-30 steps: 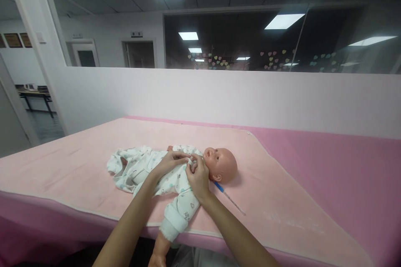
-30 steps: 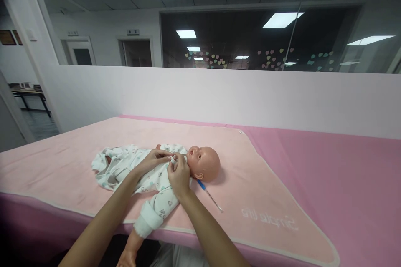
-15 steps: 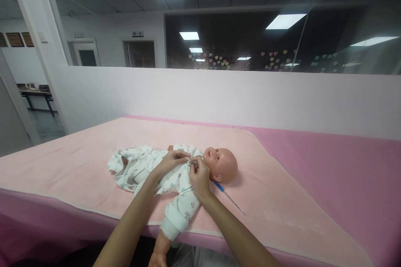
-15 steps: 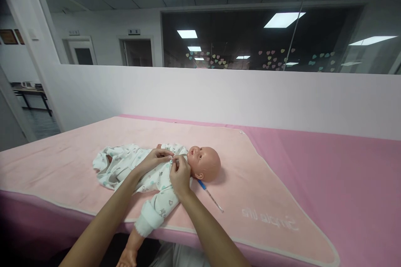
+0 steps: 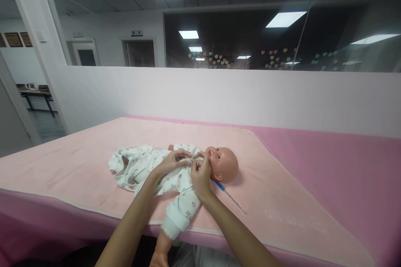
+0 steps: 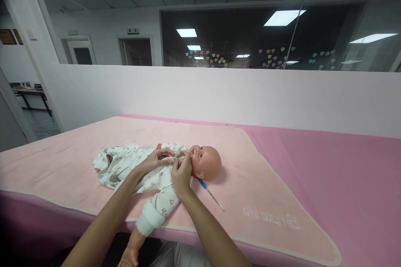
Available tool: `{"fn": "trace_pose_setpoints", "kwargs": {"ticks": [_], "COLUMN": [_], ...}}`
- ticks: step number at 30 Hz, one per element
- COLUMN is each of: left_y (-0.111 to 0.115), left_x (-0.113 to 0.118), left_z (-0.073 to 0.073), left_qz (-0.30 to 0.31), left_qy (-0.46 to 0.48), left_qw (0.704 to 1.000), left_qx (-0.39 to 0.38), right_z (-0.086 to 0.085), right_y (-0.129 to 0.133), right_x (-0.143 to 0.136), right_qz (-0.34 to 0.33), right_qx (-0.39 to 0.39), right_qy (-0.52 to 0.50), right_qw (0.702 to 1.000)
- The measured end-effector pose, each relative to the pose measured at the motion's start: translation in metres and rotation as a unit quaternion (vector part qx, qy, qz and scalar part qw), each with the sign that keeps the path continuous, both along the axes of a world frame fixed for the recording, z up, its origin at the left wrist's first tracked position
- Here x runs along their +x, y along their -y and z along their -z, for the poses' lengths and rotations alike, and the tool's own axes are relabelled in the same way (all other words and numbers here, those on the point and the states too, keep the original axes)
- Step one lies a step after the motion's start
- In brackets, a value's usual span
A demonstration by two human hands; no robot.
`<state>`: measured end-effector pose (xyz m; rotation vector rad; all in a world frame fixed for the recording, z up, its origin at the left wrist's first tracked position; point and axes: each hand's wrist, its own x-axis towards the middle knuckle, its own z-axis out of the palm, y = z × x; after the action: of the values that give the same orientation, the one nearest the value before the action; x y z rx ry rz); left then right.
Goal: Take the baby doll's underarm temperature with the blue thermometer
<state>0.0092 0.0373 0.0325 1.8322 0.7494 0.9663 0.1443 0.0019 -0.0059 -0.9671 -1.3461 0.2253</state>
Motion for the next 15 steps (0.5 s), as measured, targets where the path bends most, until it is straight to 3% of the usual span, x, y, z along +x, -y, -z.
{"fn": "trace_pose_setpoints", "kwargs": {"ticks": [5, 9, 12, 15], "left_y": [0.001, 0.011, 0.022, 0.028], "left_x": [-0.009, -0.025, -0.032, -0.030], "left_z": [-0.001, -0.007, -0.009, -0.006], "left_qz": [-0.014, -0.032, -0.003, -0.001], "left_qy": [0.043, 0.041, -0.029, -0.051], "left_qw": [0.998, 0.997, 0.999, 0.998], "left_qx": [-0.035, -0.060, -0.025, 0.020], "right_z": [-0.001, -0.007, -0.013, -0.017], "right_y": [0.002, 0.005, 0.006, 0.006], "right_x": [0.000, 0.000, -0.002, -0.004], "right_qz": [0.020, 0.002, -0.030, -0.034], "right_qx": [0.016, 0.039, 0.052, 0.035], "right_qy": [0.015, 0.118, 0.215, 0.248], "right_qw": [1.000, 0.992, 0.975, 0.967]}}
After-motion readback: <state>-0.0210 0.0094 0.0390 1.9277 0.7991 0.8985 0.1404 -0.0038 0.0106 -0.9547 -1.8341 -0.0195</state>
